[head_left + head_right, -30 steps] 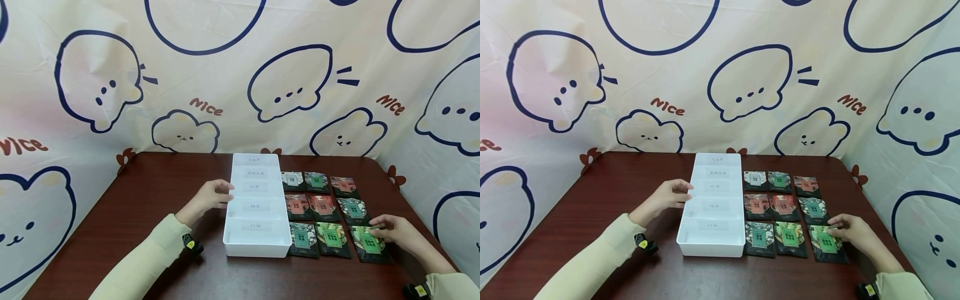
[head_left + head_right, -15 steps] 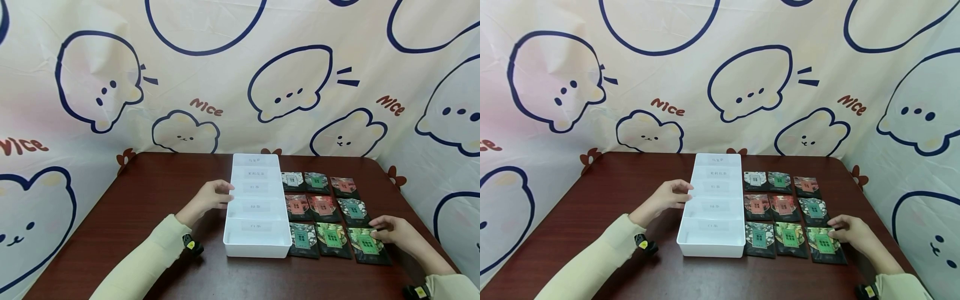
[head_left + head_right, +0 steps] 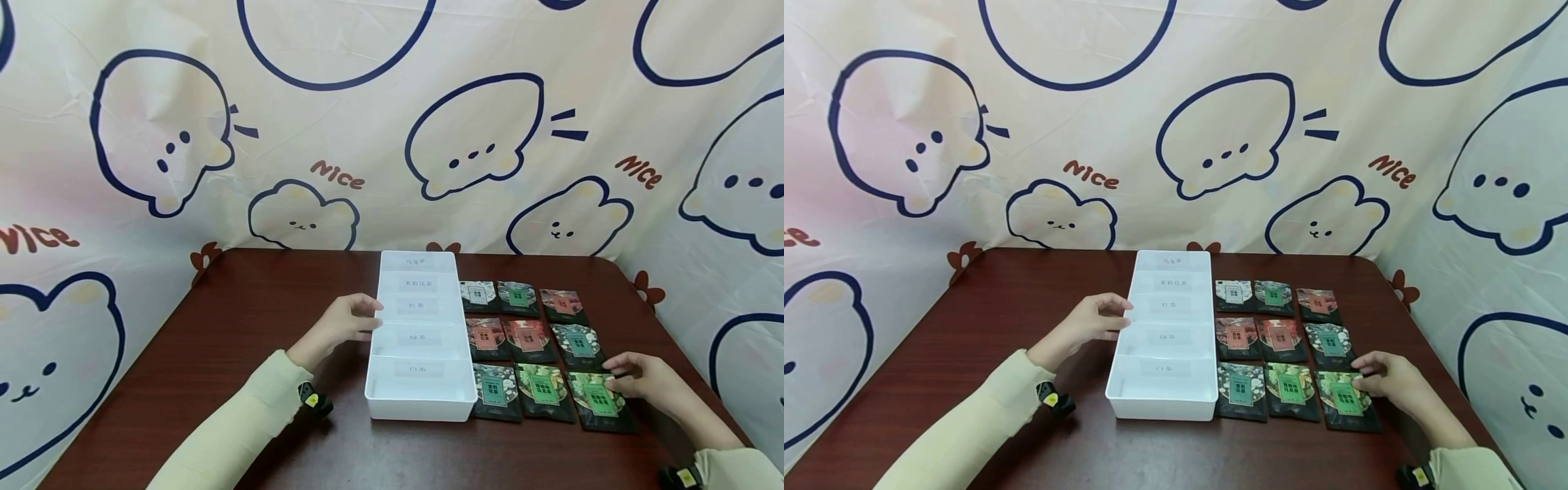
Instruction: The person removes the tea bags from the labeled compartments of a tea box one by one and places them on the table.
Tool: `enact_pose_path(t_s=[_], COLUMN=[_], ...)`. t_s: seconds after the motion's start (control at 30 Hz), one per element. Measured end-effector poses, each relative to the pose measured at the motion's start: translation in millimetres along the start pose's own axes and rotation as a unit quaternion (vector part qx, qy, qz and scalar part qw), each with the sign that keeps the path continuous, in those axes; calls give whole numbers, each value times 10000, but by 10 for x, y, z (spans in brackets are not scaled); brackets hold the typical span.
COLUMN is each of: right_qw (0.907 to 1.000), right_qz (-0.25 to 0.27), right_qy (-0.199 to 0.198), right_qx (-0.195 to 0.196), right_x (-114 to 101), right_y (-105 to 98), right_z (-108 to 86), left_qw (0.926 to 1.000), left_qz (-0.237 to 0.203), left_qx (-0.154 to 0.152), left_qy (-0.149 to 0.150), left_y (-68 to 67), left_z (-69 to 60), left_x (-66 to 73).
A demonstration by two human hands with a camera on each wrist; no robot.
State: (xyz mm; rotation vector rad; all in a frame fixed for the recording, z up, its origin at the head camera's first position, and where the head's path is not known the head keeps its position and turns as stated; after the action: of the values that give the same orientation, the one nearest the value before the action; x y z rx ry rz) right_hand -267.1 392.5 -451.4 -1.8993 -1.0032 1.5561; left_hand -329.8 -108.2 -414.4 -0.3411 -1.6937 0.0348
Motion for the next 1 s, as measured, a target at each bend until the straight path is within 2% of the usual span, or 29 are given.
enact_pose_path(t_s=[0.33,0.73,0.87,1.0], right_qw=[10000,9999,9993,9961], right_qz=[-11,-21,-4,59], right_qy=[27,-132,-351,-827], right_qx=[-6,75,156,314], right_x=[-5,-47,-192,-543], right_y=[4,-58,-128,-274], right_z=[-5,-25,19,80], left_qw=[10000,10000,10000,10000], left_qz=[48,45,63,76], left_qx=[12,30,63,-28], left_qy=[13,-39,-23,-4], left_y=[-6,9,2,1], left_z=[-9,-13,-14,-15], left_x=[5,10,19,31])
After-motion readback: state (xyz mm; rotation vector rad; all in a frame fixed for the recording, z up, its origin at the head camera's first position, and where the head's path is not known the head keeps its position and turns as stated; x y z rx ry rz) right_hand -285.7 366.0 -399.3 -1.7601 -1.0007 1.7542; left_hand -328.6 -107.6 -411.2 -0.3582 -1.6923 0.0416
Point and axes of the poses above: each hand's wrist, its own z-axis towards the middle knuckle, its own y-axis out of the palm, x = y × z, the point moved 9 cm from there along z, towards the middle knuckle, and after that the axes turned 6 degrees about -z, right-handed, at the moved point
